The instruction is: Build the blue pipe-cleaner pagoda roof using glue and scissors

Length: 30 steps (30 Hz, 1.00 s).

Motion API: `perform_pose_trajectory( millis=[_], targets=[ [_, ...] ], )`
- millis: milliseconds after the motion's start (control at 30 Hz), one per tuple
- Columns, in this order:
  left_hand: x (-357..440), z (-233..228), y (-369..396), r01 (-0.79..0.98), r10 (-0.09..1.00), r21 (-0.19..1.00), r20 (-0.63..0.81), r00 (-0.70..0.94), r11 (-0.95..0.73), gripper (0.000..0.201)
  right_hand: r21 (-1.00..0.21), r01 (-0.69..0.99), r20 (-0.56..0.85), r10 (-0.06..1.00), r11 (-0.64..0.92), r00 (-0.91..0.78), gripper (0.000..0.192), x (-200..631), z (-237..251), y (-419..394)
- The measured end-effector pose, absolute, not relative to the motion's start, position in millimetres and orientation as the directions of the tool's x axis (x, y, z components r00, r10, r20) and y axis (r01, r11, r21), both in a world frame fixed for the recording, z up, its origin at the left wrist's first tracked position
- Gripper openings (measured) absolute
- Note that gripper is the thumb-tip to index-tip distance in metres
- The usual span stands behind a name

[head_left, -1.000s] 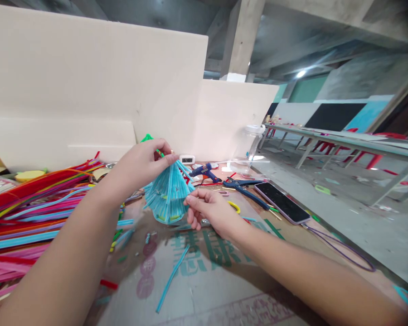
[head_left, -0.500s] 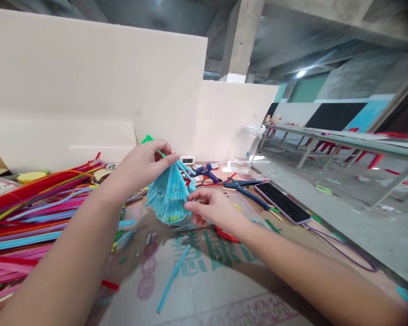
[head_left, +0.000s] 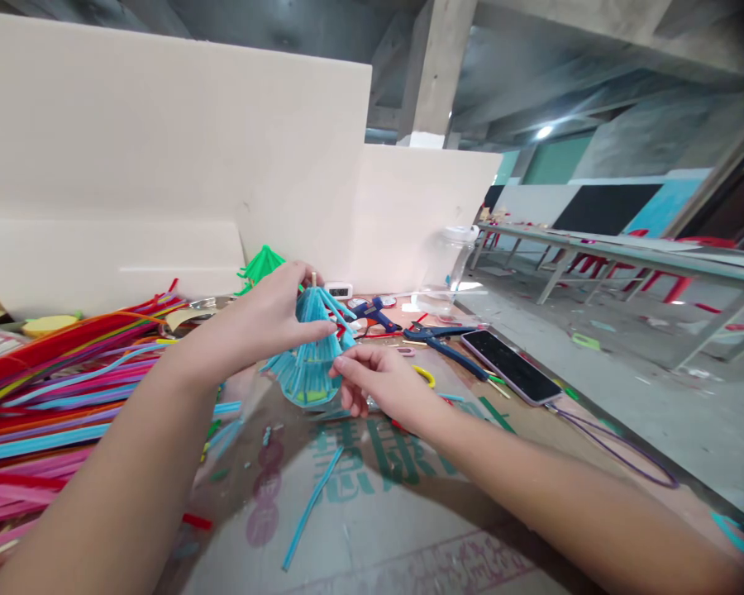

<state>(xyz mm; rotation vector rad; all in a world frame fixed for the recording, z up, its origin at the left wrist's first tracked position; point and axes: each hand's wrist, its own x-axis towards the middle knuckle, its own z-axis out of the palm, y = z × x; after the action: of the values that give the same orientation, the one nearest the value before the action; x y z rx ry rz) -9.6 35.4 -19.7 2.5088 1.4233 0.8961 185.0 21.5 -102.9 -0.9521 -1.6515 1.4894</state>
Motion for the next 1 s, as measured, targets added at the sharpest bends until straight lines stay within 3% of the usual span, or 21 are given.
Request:
perform_pose_trajectory(
  millis=[233, 500, 667, 833, 1000],
  targets=[
    [-4, -23, 38, 0.765, 0.783, 0.304, 0.486, 0.388, -0.568, 0.042, -0.995, 0.047, 0.059, 0.881, 0.092, -0.470, 0.030, 185, -105, 25],
    [-5, -25, 40, 0.751, 0.778, 0.306, 0.473, 0.414, -0.586, 0.059, -0.994, 0.047, 0.063, 0.881, 0.096, -0.469, 0.031, 183, -109, 26],
    [-5, -26, 40, 0.771, 0.770, 0.262, 0.483, 0.416, -0.581, 0.057, -0.990, 0.086, 0.060, 0.877, 0.114, -0.477, 0.034, 184, -106, 26],
    [-8, -24, 40, 0.726, 0.772, 0.328, 0.469, 0.430, -0.604, 0.053, -0.987, 0.074, 0.095, 0.900, 0.139, -0.425, 0.042, 189, -101, 29],
    [-8, -23, 39, 0.710, 0.782, 0.365, 0.446, 0.436, -0.603, 0.047, -0.987, 0.065, 0.108, 0.896, 0.149, -0.430, 0.035, 190, -98, 30]
  ],
)
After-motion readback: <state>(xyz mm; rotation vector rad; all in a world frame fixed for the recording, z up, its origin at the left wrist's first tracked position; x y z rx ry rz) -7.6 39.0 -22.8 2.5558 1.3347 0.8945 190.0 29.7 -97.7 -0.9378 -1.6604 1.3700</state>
